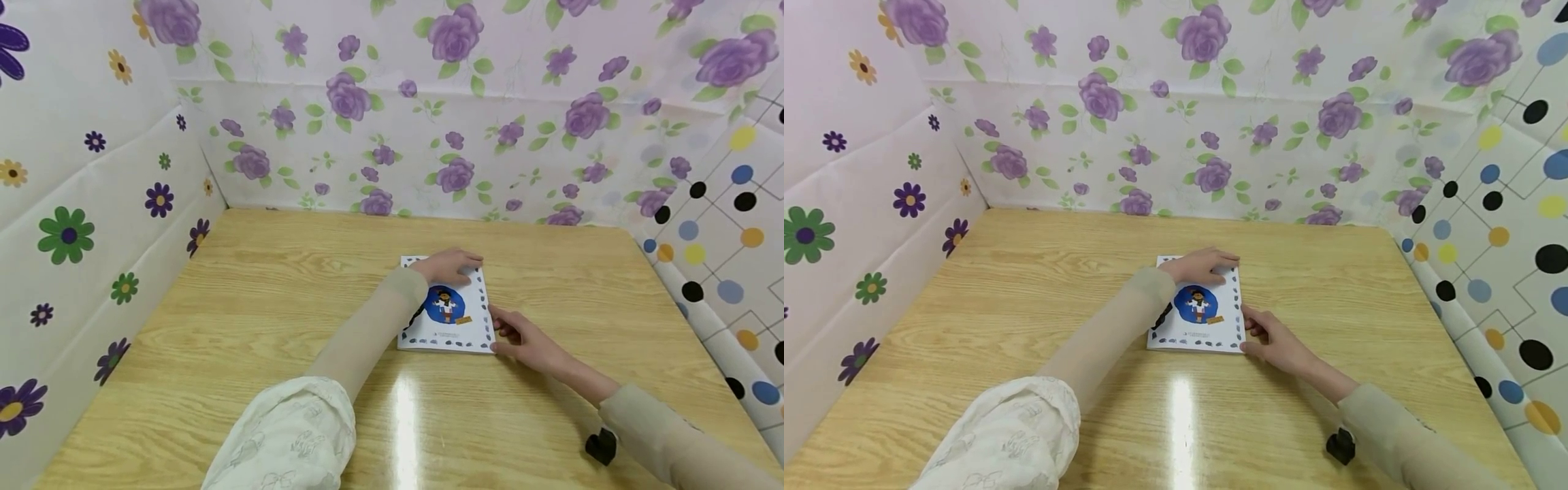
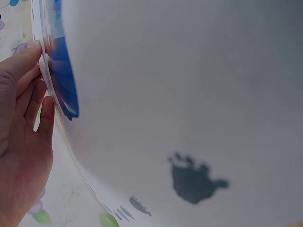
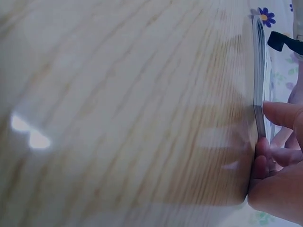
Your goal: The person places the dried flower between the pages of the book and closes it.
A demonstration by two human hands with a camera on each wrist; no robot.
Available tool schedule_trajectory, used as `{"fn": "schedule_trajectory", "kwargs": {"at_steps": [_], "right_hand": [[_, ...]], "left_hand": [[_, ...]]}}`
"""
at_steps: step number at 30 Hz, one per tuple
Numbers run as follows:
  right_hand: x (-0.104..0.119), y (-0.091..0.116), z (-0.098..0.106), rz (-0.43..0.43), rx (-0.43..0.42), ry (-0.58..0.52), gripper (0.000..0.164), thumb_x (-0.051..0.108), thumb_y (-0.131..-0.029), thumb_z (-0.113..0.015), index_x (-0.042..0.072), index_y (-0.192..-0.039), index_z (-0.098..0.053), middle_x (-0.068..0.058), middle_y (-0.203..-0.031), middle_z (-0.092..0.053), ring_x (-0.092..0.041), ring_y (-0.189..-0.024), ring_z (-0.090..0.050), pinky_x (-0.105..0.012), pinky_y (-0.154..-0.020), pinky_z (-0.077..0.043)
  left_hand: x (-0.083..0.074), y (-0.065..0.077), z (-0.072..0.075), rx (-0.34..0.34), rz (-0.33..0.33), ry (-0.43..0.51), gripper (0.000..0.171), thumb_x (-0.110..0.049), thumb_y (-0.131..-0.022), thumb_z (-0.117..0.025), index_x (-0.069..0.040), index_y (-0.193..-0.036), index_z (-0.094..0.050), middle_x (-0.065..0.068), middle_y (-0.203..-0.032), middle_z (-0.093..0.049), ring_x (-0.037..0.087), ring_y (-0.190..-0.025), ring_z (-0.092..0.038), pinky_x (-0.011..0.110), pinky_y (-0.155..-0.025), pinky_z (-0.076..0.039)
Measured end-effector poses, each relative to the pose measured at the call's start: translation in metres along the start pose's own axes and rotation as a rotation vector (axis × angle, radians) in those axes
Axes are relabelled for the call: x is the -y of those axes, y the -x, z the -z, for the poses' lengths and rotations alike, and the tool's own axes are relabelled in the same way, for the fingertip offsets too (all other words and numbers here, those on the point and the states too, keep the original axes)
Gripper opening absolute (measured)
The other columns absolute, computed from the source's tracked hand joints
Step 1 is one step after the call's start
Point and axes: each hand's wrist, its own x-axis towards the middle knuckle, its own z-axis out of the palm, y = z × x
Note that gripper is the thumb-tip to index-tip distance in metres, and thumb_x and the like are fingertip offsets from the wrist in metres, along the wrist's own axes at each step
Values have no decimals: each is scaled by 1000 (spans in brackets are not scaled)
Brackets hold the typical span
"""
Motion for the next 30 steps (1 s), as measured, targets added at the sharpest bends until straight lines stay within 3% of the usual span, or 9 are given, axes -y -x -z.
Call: {"fn": "schedule_trajectory", "kwargs": {"at_steps": [16, 23, 30], "right_hand": [[-5, 4, 3, 7, 39, 27, 73, 18, -94, -68, -1, -153, -31, -10, -110, -49, -15, -91, -40, -23, -73, -34], [-7, 2, 3, 20, 36, 23, 73, 16, -93, -68, -2, -153, -30, -11, -110, -49, -15, -91, -41, -22, -74, -35], [-6, -2, 5, 19, -5, 29, 67, 14, -91, -70, -3, -149, -39, -13, -113, -59, -16, -94, -52, -21, -77, -45]], "left_hand": [[-6, -3, -2, 15, 35, 17, 55, -27, -102, -54, -15, -153, -36, -1, -164, -29, 23, -153, -22, 37, -125, -17], [-8, -9, 3, 13, 23, -18, 54, -18, -100, -57, -13, -151, -40, 1, -163, -31, 20, -151, -27, 31, -124, -21], [-9, 12, 24, -57, 0, 15, 51, -10, -100, -54, -8, -150, -41, 6, -162, -32, 24, -150, -29, 36, -122, -27]]}}
